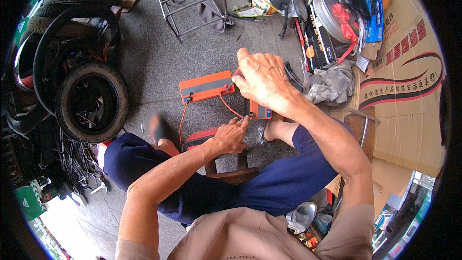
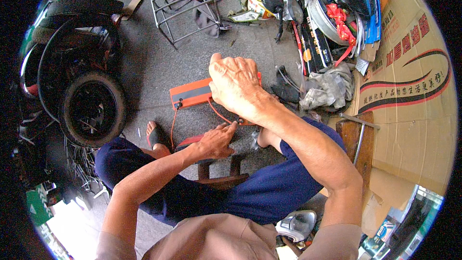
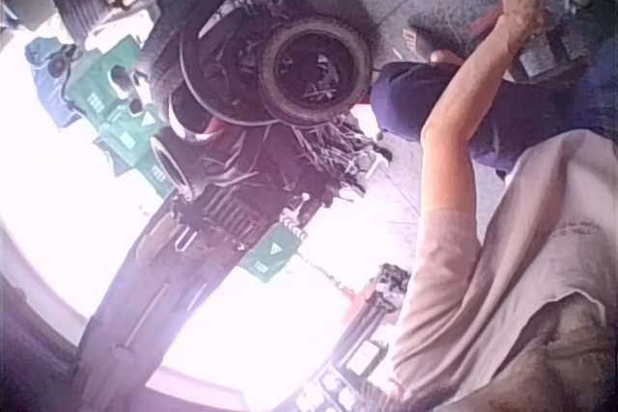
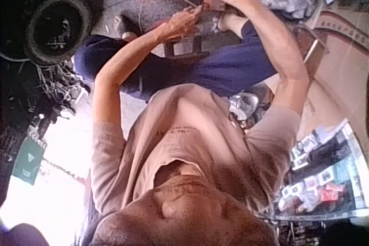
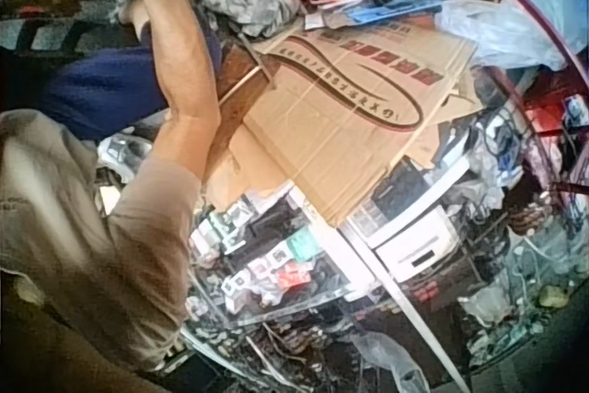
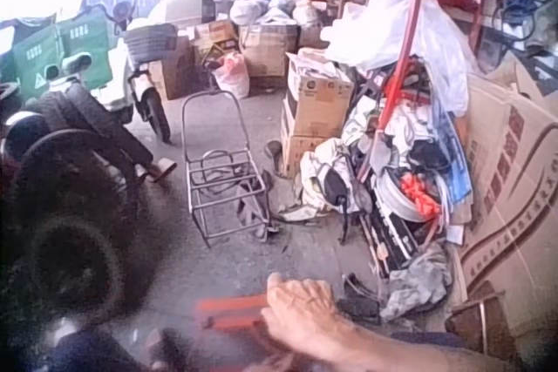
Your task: The person sits on a low stool in a cluttered workshop and uses a screwdriver to manipulate screws on several orange and red rectangular electronic devices. They connect wires between the devices and repeatedly tighten or loosen screws on the casing.
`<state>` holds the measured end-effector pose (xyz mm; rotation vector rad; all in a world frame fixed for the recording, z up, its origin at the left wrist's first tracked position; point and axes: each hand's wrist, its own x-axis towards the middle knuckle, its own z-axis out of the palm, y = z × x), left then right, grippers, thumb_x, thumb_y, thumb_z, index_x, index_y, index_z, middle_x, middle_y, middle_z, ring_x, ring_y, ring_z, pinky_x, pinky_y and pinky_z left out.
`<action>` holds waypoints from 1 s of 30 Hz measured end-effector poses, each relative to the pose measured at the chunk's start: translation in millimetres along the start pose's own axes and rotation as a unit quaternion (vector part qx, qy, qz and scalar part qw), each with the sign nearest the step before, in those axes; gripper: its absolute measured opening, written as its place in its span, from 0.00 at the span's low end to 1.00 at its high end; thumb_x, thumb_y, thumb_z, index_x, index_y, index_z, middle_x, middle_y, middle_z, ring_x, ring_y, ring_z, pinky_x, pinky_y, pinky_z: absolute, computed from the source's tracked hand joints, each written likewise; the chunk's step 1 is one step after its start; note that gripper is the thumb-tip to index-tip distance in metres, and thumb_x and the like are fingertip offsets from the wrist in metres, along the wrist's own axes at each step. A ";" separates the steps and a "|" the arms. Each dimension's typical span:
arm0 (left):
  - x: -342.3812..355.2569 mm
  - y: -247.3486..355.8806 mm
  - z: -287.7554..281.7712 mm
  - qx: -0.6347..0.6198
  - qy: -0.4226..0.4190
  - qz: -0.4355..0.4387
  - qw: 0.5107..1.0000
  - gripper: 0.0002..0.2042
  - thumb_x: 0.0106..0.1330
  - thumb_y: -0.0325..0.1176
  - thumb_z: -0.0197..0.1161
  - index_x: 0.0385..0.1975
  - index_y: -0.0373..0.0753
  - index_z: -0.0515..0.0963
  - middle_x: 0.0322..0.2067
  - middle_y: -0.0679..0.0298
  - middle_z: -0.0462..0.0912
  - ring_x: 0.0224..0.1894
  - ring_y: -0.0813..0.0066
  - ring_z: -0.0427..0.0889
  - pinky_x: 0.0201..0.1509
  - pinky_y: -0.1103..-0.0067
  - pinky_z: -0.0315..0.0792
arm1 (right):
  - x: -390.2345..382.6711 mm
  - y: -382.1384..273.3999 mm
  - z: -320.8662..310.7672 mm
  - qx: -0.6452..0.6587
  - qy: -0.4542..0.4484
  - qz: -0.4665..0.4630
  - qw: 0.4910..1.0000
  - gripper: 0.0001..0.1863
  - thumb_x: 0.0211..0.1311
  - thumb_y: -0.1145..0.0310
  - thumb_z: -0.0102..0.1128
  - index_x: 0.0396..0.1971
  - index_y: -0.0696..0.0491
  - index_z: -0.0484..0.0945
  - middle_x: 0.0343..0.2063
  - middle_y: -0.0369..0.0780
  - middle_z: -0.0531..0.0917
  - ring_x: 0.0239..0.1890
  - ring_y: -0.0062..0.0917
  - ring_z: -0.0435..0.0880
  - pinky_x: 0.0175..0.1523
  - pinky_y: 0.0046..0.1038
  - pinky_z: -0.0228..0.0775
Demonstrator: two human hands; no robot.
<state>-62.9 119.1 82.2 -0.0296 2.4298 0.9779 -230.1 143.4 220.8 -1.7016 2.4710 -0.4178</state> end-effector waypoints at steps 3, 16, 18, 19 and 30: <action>-1.5 -3.0 2.6 0.009 0.006 0.012 1.000 0.46 0.51 0.37 0.68 0.66 0.24 0.47 0.52 0.38 0.73 0.62 0.40 0.66 0.60 0.60 0.69 | -0.2 -1.0 -1.7 -0.005 -0.003 0.004 1.000 0.16 0.52 0.65 0.65 0.31 0.61 0.71 0.22 0.49 0.82 0.29 0.45 0.84 0.35 0.43 0.75; -2.2 -4.8 7.0 0.013 0.009 -0.002 1.000 0.45 0.49 0.36 0.68 0.66 0.27 0.51 0.57 0.44 0.72 0.64 0.43 0.65 0.60 0.61 0.71 | -0.6 -22.6 1.8 -0.006 -0.028 0.030 0.999 0.17 0.52 0.65 0.65 0.34 0.61 0.70 0.20 0.50 0.82 0.27 0.44 0.84 0.34 0.42 0.75; -3.3 -5.9 7.7 0.019 0.016 0.003 1.000 0.45 0.49 0.37 0.68 0.66 0.27 0.51 0.56 0.44 0.72 0.64 0.44 0.66 0.60 0.60 0.71 | -2.5 -21.4 3.2 -0.006 -0.009 0.024 1.000 0.17 0.52 0.65 0.65 0.34 0.60 0.70 0.20 0.49 0.82 0.27 0.44 0.84 0.34 0.42 0.75; -3.8 -6.9 9.0 0.022 0.019 0.007 1.000 0.45 0.48 0.37 0.68 0.66 0.28 0.52 0.56 0.44 0.72 0.63 0.44 0.66 0.60 0.60 0.71 | -3.9 -19.2 4.9 -0.002 0.001 0.020 1.000 0.17 0.52 0.65 0.65 0.34 0.60 0.70 0.20 0.48 0.82 0.27 0.44 0.84 0.34 0.42 0.75; -31.6 -20.3 -8.8 -0.013 0.015 -0.028 0.999 0.31 0.58 0.39 0.64 0.61 0.34 0.63 0.44 0.42 0.79 0.47 0.43 0.79 0.50 0.59 0.75 | -1.1 -17.2 -20.8 0.027 0.018 0.041 0.999 0.17 0.55 0.60 0.66 0.30 0.56 0.70 0.21 0.46 0.82 0.26 0.44 0.83 0.34 0.42 0.73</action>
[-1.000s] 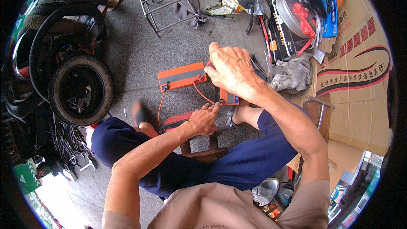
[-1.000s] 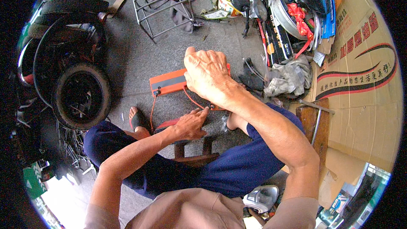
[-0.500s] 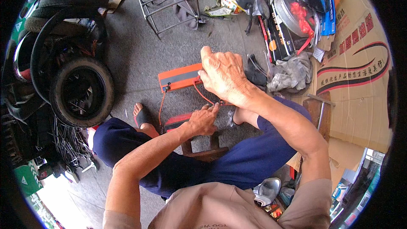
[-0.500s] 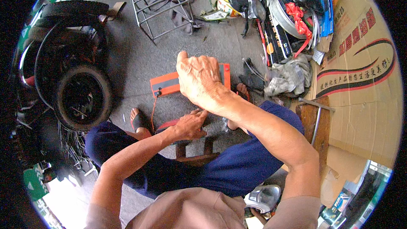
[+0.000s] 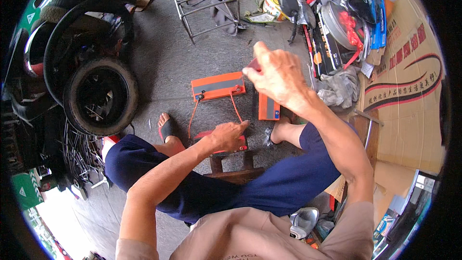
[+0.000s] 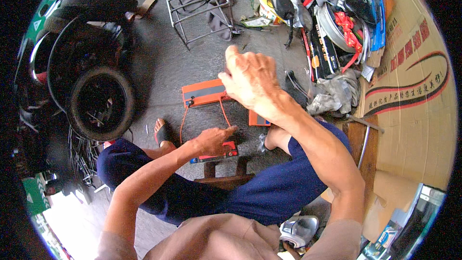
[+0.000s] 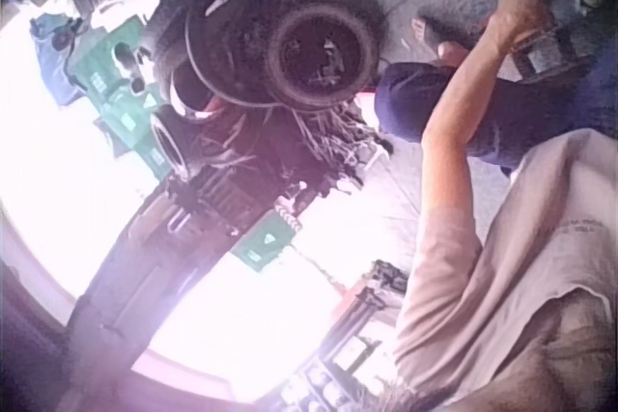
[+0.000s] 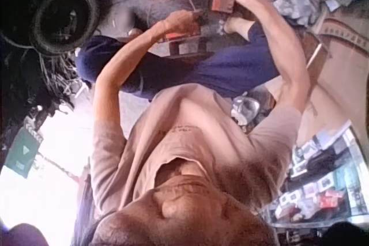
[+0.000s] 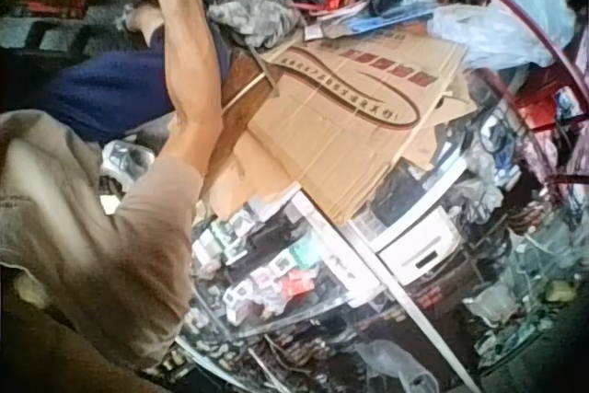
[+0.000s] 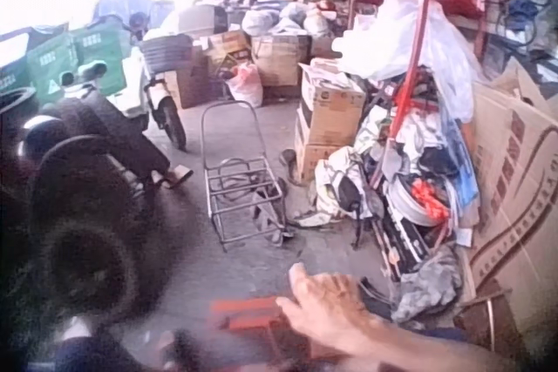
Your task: The person sits on a low stool in a cluttered workshop and uses a screwdriver to manipulate screws on several orange and red rectangular electronic devices. They connect wires between the devices and repeatedly tighten or loosen screws on the casing.
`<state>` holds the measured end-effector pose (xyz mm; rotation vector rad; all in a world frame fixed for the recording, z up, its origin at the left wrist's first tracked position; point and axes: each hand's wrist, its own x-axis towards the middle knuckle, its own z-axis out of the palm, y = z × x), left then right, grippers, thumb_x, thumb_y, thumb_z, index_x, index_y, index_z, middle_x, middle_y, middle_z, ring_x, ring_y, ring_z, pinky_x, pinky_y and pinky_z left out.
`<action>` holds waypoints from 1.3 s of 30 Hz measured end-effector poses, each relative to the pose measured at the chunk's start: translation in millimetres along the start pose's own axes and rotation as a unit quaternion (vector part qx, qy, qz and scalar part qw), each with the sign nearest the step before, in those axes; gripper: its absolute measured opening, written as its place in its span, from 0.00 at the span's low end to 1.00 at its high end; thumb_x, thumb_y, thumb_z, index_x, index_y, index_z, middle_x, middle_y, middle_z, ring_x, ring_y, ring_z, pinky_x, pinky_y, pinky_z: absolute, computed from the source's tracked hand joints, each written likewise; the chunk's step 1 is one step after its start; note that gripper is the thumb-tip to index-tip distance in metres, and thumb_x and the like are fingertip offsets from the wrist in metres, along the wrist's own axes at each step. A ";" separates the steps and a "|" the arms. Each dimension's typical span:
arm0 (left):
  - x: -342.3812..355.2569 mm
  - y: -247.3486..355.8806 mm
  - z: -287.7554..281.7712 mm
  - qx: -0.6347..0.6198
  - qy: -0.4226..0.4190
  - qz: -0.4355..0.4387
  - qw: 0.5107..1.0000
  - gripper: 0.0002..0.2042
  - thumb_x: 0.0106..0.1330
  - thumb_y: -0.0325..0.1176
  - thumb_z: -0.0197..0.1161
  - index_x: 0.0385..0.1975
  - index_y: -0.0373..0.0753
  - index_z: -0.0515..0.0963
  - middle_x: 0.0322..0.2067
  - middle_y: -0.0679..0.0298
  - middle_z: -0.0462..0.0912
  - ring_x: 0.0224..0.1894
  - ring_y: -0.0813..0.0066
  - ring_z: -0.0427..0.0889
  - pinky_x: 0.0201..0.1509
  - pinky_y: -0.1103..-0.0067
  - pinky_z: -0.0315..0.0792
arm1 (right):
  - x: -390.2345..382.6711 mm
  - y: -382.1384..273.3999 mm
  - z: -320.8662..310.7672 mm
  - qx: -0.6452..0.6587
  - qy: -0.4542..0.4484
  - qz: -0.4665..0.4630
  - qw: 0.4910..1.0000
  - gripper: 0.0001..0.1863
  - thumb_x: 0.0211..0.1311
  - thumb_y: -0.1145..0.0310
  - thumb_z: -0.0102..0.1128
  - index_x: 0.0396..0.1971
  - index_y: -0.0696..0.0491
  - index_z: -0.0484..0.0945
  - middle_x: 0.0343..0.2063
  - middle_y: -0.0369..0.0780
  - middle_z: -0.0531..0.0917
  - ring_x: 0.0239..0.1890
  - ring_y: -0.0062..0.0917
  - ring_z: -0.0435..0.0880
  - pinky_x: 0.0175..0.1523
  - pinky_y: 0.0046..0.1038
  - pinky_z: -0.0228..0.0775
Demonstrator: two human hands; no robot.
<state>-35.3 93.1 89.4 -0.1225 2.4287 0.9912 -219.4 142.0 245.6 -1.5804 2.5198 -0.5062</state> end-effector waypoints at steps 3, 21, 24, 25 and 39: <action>1.3 -10.7 -17.1 -0.014 0.120 -0.037 0.992 0.19 0.58 0.37 0.62 0.48 0.38 0.75 0.33 0.44 0.82 0.38 0.44 0.81 0.42 0.58 0.76 | -0.1 -7.2 -16.8 0.029 0.057 -0.018 0.998 0.19 0.56 0.57 0.67 0.30 0.56 0.70 0.21 0.48 0.83 0.27 0.44 0.84 0.32 0.41 0.74; -18.9 -101.8 -14.1 -0.146 0.414 -0.211 0.873 0.18 0.54 0.33 0.61 0.47 0.39 0.80 0.39 0.43 0.79 0.44 0.46 0.79 0.50 0.61 0.74 | -1.7 -37.4 46.9 0.126 -0.021 -0.139 0.982 0.20 0.59 0.55 0.64 0.32 0.55 0.68 0.19 0.45 0.82 0.25 0.42 0.84 0.31 0.41 0.73; -18.1 -95.3 -15.2 -0.119 0.399 -0.207 0.885 0.19 0.53 0.32 0.61 0.47 0.39 0.80 0.39 0.43 0.79 0.44 0.46 0.79 0.51 0.60 0.74 | -2.2 -38.0 48.6 0.113 -0.035 -0.132 0.984 0.19 0.59 0.56 0.63 0.32 0.55 0.67 0.22 0.44 0.84 0.27 0.41 0.84 0.32 0.40 0.74; -17.5 -97.4 -14.5 -0.113 0.401 -0.205 0.886 0.20 0.53 0.32 0.61 0.48 0.40 0.79 0.40 0.44 0.78 0.44 0.45 0.79 0.50 0.60 0.74 | -2.2 -37.9 50.9 0.123 -0.035 -0.135 0.983 0.19 0.60 0.56 0.63 0.32 0.55 0.67 0.23 0.43 0.84 0.27 0.41 0.84 0.32 0.40 0.74; -17.6 -95.1 -16.1 -0.138 0.354 -0.223 0.898 0.21 0.53 0.32 0.62 0.50 0.36 0.76 0.45 0.44 0.75 0.50 0.44 0.75 0.55 0.59 0.71 | 0.7 -40.1 57.2 0.124 -0.059 -0.148 0.979 0.17 0.60 0.60 0.63 0.33 0.56 0.66 0.25 0.44 0.85 0.28 0.41 0.85 0.33 0.40 0.75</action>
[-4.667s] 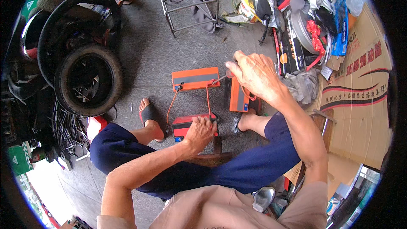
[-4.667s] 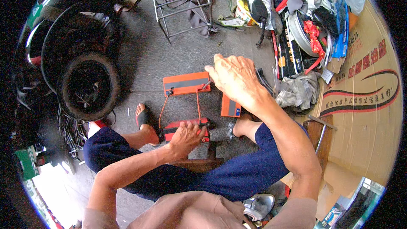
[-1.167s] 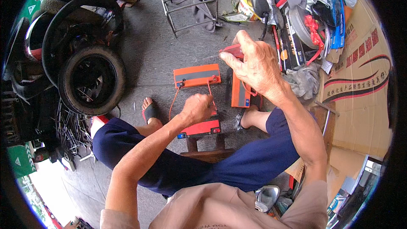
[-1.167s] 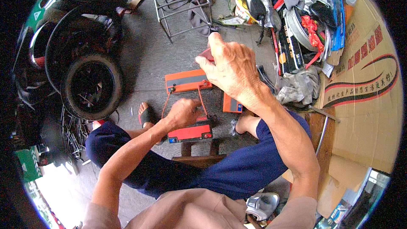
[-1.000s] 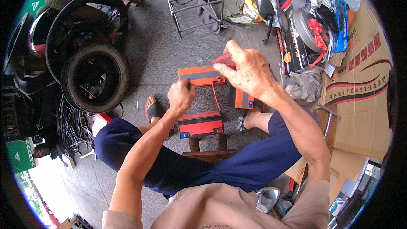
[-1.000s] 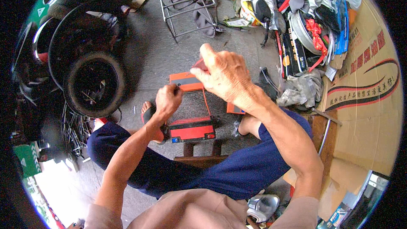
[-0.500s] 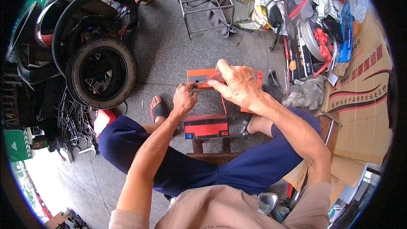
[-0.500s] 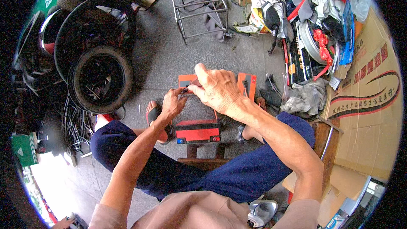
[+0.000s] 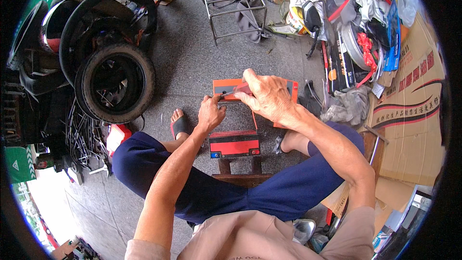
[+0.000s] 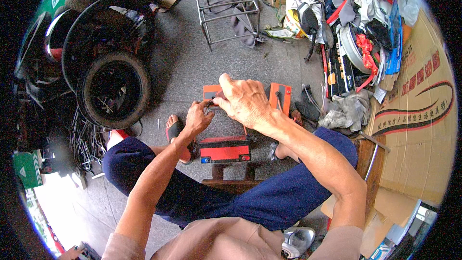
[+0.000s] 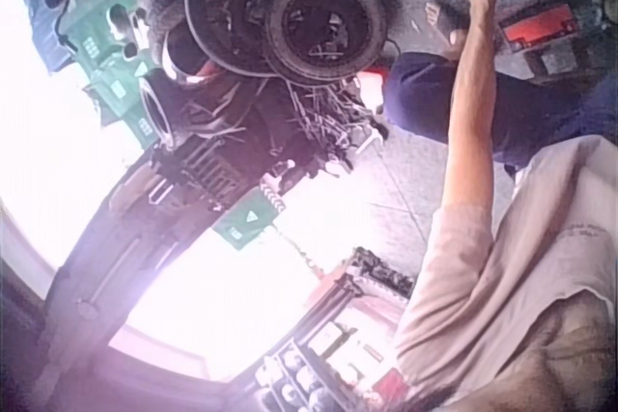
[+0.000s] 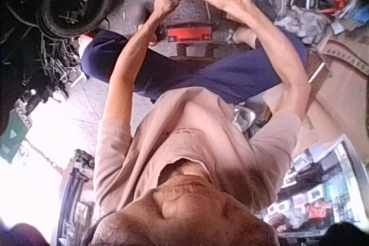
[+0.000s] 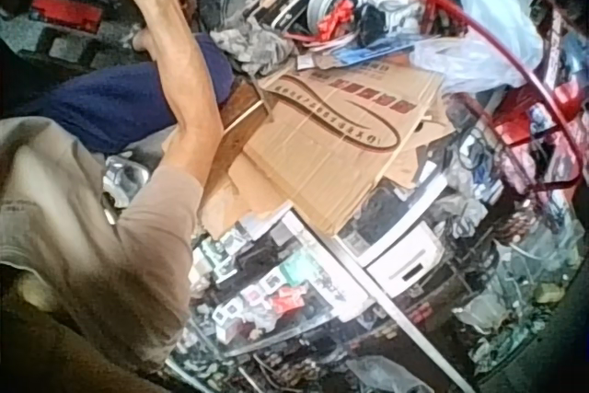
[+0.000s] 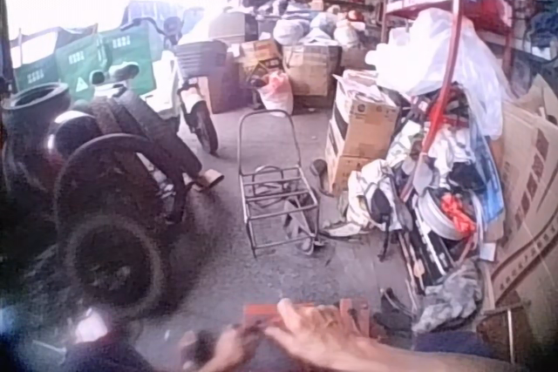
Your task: The person sits on a low stool in a cluttered workshop and uses a screwdriver to manipulate screws on several orange and red rectangular electronic devices. They connect wires between the devices and repeatedly tighten or loosen screws on the casing.
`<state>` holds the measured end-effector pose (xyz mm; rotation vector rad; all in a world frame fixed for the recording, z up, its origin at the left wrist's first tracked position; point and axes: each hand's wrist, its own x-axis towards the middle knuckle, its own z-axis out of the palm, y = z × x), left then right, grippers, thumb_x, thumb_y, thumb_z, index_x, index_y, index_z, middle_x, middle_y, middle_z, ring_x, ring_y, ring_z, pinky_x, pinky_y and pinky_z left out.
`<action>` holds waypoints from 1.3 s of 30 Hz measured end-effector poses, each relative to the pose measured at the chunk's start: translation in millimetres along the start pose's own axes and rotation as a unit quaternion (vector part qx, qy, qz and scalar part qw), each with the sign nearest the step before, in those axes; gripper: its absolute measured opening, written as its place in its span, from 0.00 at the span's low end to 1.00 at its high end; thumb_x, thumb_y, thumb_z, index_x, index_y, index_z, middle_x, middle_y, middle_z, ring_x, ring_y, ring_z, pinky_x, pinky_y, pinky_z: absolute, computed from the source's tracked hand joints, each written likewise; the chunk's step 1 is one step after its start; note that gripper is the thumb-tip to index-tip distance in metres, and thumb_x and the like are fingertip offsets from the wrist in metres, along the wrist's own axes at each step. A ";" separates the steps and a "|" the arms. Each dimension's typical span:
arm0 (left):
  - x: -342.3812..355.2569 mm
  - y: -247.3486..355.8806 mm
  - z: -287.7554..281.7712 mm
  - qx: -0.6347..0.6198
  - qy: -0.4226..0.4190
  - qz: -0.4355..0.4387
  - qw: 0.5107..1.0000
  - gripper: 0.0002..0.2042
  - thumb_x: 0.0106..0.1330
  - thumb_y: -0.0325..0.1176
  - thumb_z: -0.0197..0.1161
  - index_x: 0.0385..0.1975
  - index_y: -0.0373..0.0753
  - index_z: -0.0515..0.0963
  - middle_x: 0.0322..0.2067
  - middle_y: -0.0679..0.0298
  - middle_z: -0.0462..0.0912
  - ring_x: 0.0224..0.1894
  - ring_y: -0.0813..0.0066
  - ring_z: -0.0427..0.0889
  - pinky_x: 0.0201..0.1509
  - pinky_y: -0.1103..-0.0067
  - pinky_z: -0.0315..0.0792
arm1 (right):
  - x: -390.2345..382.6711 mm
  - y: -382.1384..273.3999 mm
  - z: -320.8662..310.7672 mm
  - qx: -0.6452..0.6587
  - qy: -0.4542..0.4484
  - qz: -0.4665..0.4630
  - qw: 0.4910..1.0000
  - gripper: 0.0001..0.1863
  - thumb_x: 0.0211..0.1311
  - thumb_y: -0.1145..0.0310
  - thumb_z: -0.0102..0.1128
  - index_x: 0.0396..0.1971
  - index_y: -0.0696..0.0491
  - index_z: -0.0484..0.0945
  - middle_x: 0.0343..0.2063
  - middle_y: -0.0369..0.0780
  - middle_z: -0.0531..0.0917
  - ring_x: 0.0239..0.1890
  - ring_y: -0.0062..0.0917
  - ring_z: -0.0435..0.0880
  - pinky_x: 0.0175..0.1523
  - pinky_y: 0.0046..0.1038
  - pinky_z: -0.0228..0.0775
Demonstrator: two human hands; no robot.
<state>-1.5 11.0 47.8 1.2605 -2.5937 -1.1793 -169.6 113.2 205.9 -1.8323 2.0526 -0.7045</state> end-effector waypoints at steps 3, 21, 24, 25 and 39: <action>-1.4 1.0 -2.0 0.003 -0.002 -0.011 1.000 0.21 0.53 0.32 0.63 0.50 0.37 0.77 0.45 0.43 0.75 0.50 0.44 0.76 0.55 0.60 0.71 | 3.2 -5.1 -5.5 -0.018 -0.025 -0.036 0.999 0.18 0.58 0.60 0.64 0.33 0.56 0.66 0.24 0.46 0.84 0.28 0.43 0.84 0.32 0.42 0.75; -4.6 6.4 -3.1 0.004 0.032 0.012 0.999 0.20 0.54 0.32 0.62 0.48 0.37 0.78 0.40 0.44 0.76 0.44 0.45 0.78 0.49 0.61 0.74 | 9.4 6.9 -1.7 0.006 -0.014 -0.030 0.999 0.18 0.59 0.60 0.64 0.34 0.56 0.66 0.23 0.46 0.83 0.28 0.47 0.82 0.31 0.44 0.73; -6.1 10.2 -4.8 0.010 0.025 0.008 1.000 0.19 0.54 0.31 0.62 0.48 0.36 0.78 0.40 0.45 0.76 0.45 0.45 0.78 0.49 0.61 0.74 | 10.5 4.9 -6.4 -0.032 -0.031 -0.028 0.999 0.18 0.59 0.61 0.63 0.35 0.56 0.66 0.25 0.45 0.83 0.29 0.45 0.83 0.31 0.42 0.73; -6.8 11.8 -5.3 0.012 0.022 0.006 1.000 0.19 0.54 0.31 0.62 0.48 0.36 0.78 0.40 0.45 0.76 0.45 0.46 0.78 0.49 0.61 0.74 | 10.8 2.8 -7.4 -0.046 -0.035 -0.034 0.998 0.17 0.59 0.61 0.63 0.35 0.56 0.66 0.26 0.45 0.83 0.29 0.45 0.83 0.32 0.42 0.74; -6.2 2.6 13.3 -0.006 0.017 -0.016 1.000 0.25 0.53 0.33 0.65 0.52 0.33 0.72 0.48 0.44 0.72 0.51 0.45 0.75 0.55 0.60 0.71 | 9.7 -1.4 -9.9 -0.045 -0.051 -0.038 0.997 0.17 0.57 0.67 0.63 0.40 0.55 0.66 0.31 0.46 0.79 0.32 0.45 0.81 0.34 0.41 0.73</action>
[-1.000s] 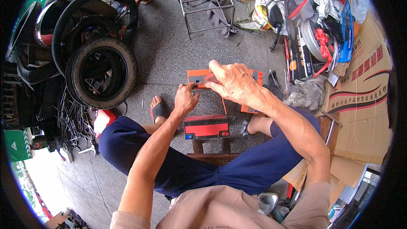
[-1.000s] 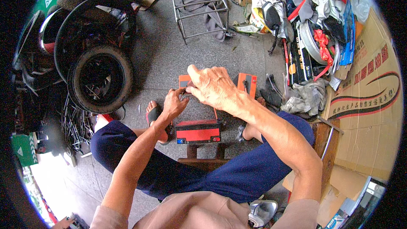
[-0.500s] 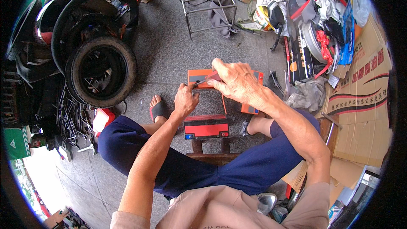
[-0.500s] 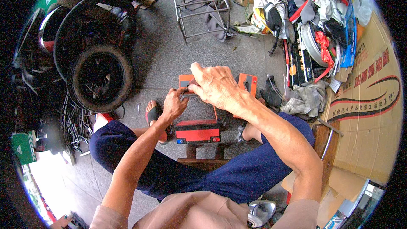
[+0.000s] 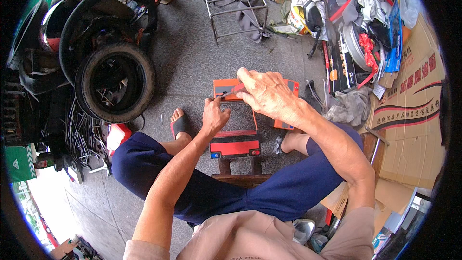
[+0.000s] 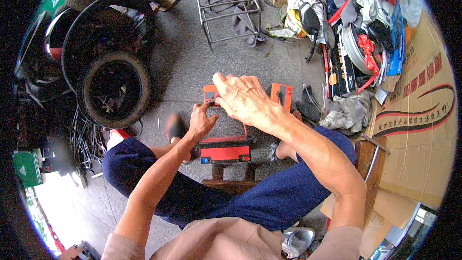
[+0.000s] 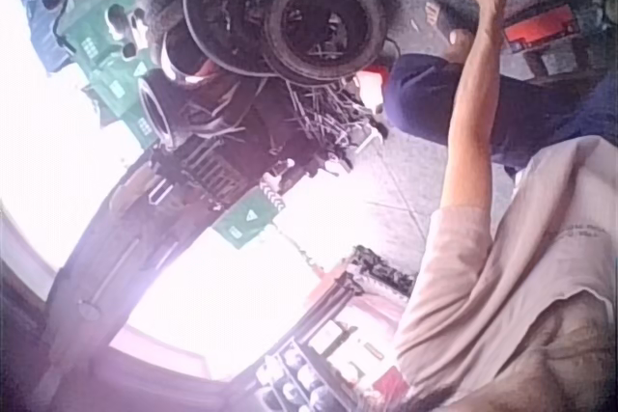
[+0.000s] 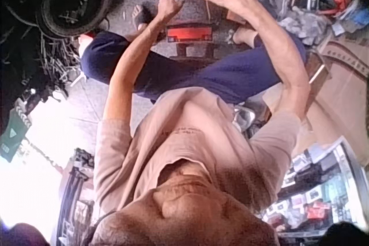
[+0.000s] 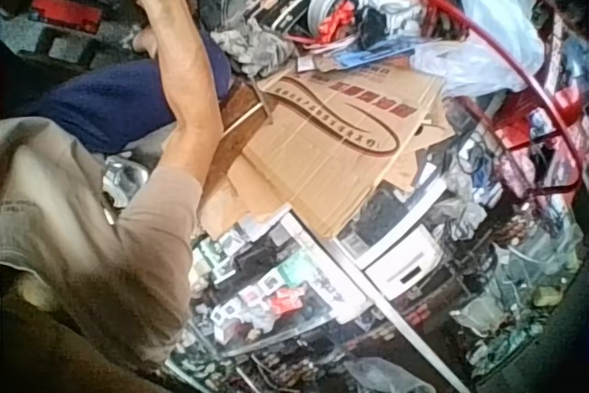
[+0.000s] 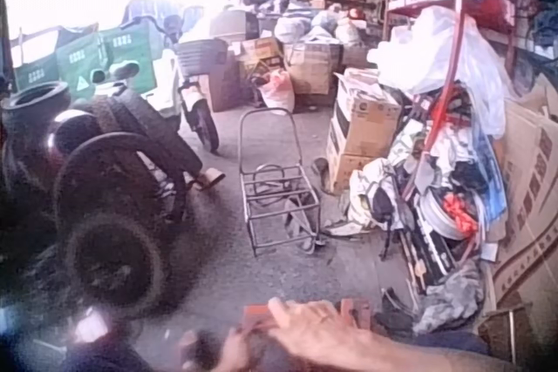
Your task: The person sits on a low stool in a cluttered workshop and uses a screwdriver to manipulate screws on several orange and red rectangular electronic devices. They connect wires between the devices and repeatedly tighten or loosen screws on the casing.
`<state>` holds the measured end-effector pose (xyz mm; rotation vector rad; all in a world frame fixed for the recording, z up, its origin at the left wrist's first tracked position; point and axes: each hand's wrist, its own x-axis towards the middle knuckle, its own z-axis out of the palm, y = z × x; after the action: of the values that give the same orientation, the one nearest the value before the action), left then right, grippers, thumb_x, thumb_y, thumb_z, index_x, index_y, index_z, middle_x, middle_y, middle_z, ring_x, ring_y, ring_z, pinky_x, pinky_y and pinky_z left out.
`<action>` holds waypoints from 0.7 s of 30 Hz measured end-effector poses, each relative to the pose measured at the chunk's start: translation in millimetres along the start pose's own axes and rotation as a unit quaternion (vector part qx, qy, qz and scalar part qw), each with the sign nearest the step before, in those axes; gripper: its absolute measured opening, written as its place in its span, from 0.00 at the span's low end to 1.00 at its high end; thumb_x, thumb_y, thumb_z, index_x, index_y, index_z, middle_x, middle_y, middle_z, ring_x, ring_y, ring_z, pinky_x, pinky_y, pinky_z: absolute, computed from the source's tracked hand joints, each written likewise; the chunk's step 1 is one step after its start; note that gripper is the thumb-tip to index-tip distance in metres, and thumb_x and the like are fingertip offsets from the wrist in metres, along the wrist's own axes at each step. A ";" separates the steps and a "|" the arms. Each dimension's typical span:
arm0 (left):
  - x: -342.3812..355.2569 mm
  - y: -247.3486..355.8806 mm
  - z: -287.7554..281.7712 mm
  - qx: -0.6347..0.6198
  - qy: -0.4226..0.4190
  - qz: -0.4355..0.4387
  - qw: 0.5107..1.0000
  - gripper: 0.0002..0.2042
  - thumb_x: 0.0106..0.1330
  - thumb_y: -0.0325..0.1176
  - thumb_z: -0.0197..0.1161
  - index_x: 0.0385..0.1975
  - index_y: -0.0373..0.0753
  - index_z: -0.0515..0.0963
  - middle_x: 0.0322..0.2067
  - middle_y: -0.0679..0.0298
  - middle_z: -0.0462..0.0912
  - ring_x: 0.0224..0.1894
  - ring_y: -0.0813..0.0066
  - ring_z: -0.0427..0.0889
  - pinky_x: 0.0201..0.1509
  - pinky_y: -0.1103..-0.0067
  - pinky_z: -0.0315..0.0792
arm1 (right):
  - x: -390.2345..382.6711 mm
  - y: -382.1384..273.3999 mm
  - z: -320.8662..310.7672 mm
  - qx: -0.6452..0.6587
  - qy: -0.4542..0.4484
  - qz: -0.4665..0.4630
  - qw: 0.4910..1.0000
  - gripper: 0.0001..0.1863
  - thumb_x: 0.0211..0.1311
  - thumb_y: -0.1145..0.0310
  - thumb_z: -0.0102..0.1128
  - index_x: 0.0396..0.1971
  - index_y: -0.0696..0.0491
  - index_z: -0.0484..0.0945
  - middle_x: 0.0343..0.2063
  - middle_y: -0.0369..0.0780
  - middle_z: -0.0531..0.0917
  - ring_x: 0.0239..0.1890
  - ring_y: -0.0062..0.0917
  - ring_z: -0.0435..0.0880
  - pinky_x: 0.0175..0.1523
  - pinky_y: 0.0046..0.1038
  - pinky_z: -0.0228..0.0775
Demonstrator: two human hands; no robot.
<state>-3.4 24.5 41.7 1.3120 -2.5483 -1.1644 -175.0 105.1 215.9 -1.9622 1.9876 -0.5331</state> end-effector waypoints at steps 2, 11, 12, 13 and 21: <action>3.6 -8.0 -0.9 -0.017 -0.009 -0.016 1.000 0.25 0.52 0.34 0.65 0.52 0.33 0.72 0.48 0.44 0.72 0.51 0.45 0.75 0.56 0.61 0.70 | 1.8 -3.6 6.0 -0.009 0.017 -0.018 1.000 0.17 0.57 0.68 0.63 0.40 0.55 0.66 0.33 0.46 0.77 0.33 0.45 0.81 0.35 0.41 0.74; -0.3 -18.0 3.0 -0.050 -0.042 -0.111 0.992 0.28 0.51 0.38 0.66 0.52 0.31 0.70 0.51 0.39 0.74 0.56 0.46 0.73 0.59 0.63 0.69 | 23.8 -13.2 10.0 0.010 0.040 -0.069 0.997 0.16 0.55 0.70 0.62 0.41 0.56 0.67 0.36 0.46 0.75 0.32 0.45 0.80 0.34 0.41 0.74; -2.4 -17.0 4.1 -0.047 -0.046 -0.114 0.991 0.29 0.51 0.38 0.66 0.53 0.31 0.70 0.51 0.40 0.73 0.56 0.46 0.73 0.59 0.63 0.69 | 25.2 -12.4 10.4 0.002 0.040 -0.061 0.997 0.16 0.56 0.70 0.62 0.41 0.56 0.67 0.36 0.46 0.75 0.32 0.45 0.81 0.34 0.41 0.74; -4.0 -15.7 5.4 -0.044 -0.049 -0.116 0.991 0.29 0.51 0.38 0.66 0.53 0.31 0.69 0.52 0.40 0.73 0.56 0.45 0.72 0.59 0.63 0.69 | 26.5 -11.8 10.9 -0.005 0.041 -0.054 0.998 0.16 0.56 0.70 0.62 0.41 0.56 0.67 0.36 0.46 0.75 0.32 0.45 0.81 0.34 0.41 0.74; -6.5 -12.2 5.0 0.012 -0.047 -0.099 0.994 0.29 0.53 0.36 0.66 0.55 0.33 0.66 0.50 0.42 0.72 0.54 0.44 0.73 0.58 0.59 0.69 | 26.0 -17.2 11.6 -0.014 0.037 -0.043 0.998 0.15 0.57 0.68 0.62 0.41 0.55 0.67 0.35 0.44 0.74 0.32 0.44 0.81 0.35 0.41 0.75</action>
<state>7.2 27.8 32.1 1.5832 -2.5509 -1.2600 -155.1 78.5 214.7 -2.0824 1.9706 -0.6098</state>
